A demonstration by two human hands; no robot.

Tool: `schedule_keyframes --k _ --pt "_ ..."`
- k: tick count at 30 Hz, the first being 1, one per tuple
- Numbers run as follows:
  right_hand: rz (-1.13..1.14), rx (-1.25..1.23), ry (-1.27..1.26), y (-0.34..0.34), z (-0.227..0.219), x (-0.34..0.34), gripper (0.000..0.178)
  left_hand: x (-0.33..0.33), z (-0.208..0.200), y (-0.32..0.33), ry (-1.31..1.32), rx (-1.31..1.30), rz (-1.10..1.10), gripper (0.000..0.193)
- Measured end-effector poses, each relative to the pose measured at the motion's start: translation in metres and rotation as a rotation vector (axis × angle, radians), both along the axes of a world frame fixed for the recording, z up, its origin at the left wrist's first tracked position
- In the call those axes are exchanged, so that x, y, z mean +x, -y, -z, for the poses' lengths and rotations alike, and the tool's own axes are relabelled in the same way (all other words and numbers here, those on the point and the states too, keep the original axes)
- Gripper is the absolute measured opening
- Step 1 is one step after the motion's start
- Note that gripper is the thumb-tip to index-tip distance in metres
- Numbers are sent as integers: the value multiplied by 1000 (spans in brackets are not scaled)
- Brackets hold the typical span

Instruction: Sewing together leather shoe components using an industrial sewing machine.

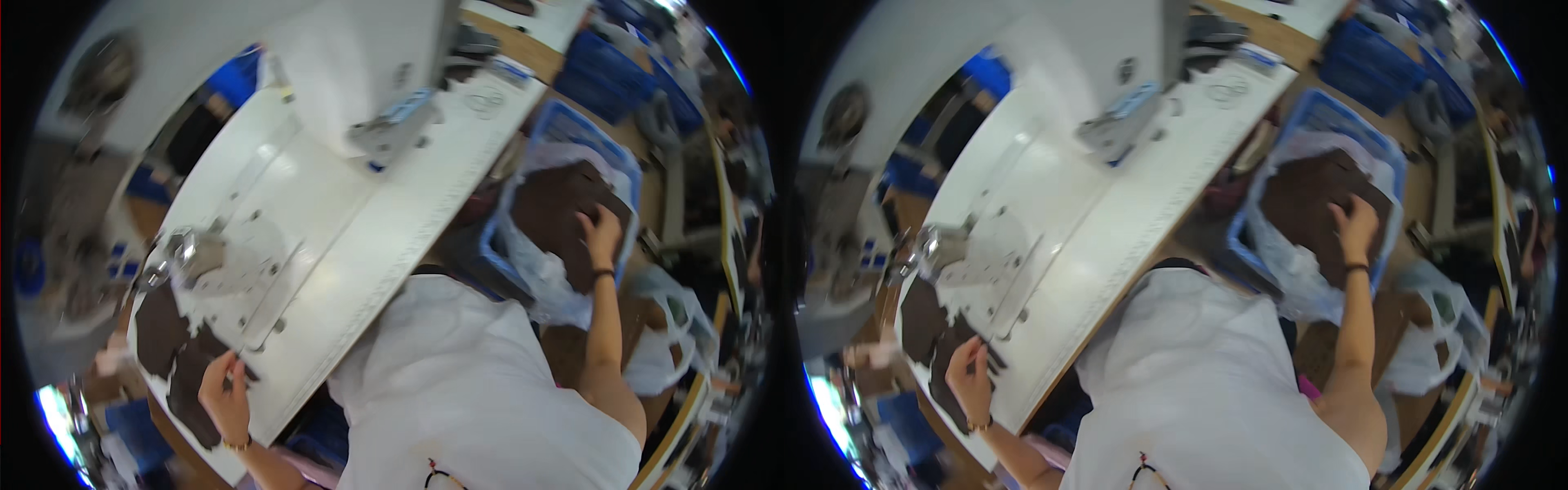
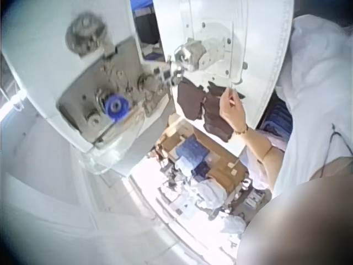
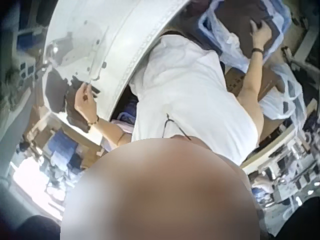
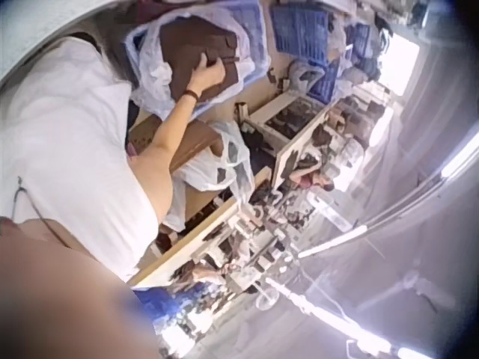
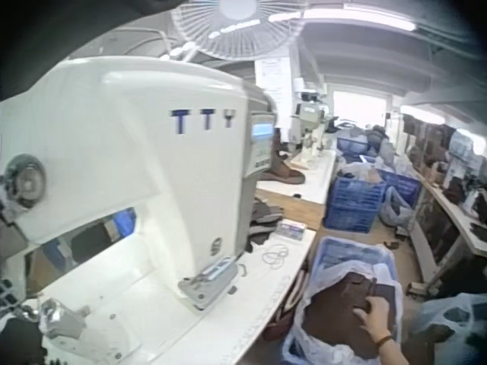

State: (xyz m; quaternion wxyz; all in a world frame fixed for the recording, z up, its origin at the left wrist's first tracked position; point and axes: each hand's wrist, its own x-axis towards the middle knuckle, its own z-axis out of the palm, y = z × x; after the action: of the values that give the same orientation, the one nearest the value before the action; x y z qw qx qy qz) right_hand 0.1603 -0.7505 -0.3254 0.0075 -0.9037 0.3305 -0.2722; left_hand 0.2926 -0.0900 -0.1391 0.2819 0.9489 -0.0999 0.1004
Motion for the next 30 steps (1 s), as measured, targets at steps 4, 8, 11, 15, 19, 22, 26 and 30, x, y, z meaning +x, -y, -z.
schedule_keyframes --k 4,8,11,15,19,22,26,30 --pt "-27 -153 136 -3 19 -9 43 10 14 -23 64 -9 -79 16" --pt "-19 -16 232 -18 -53 3 45 16 7 -37 74 -89 -202 16" --pt "-538 459 537 -74 -158 24 27 11 -12 -11 -42 -155 -55 18" --pt "-1025 59 240 -216 -248 73 46 -8 -30 62 143 -358 576 21" --pt "-1673 97 -115 -335 -254 127 40 -21 -38 102 80 -420 695 37" --pt "-1926 335 -40 -366 -253 145 40 -21 -41 95 31 -427 586 44" --pt "-2014 586 -233 -381 -249 161 40 -16 -42 74 -55 -534 559 41" --pt "-2026 808 -399 -389 -251 180 34 -10 -40 59 -172 -624 649 31"
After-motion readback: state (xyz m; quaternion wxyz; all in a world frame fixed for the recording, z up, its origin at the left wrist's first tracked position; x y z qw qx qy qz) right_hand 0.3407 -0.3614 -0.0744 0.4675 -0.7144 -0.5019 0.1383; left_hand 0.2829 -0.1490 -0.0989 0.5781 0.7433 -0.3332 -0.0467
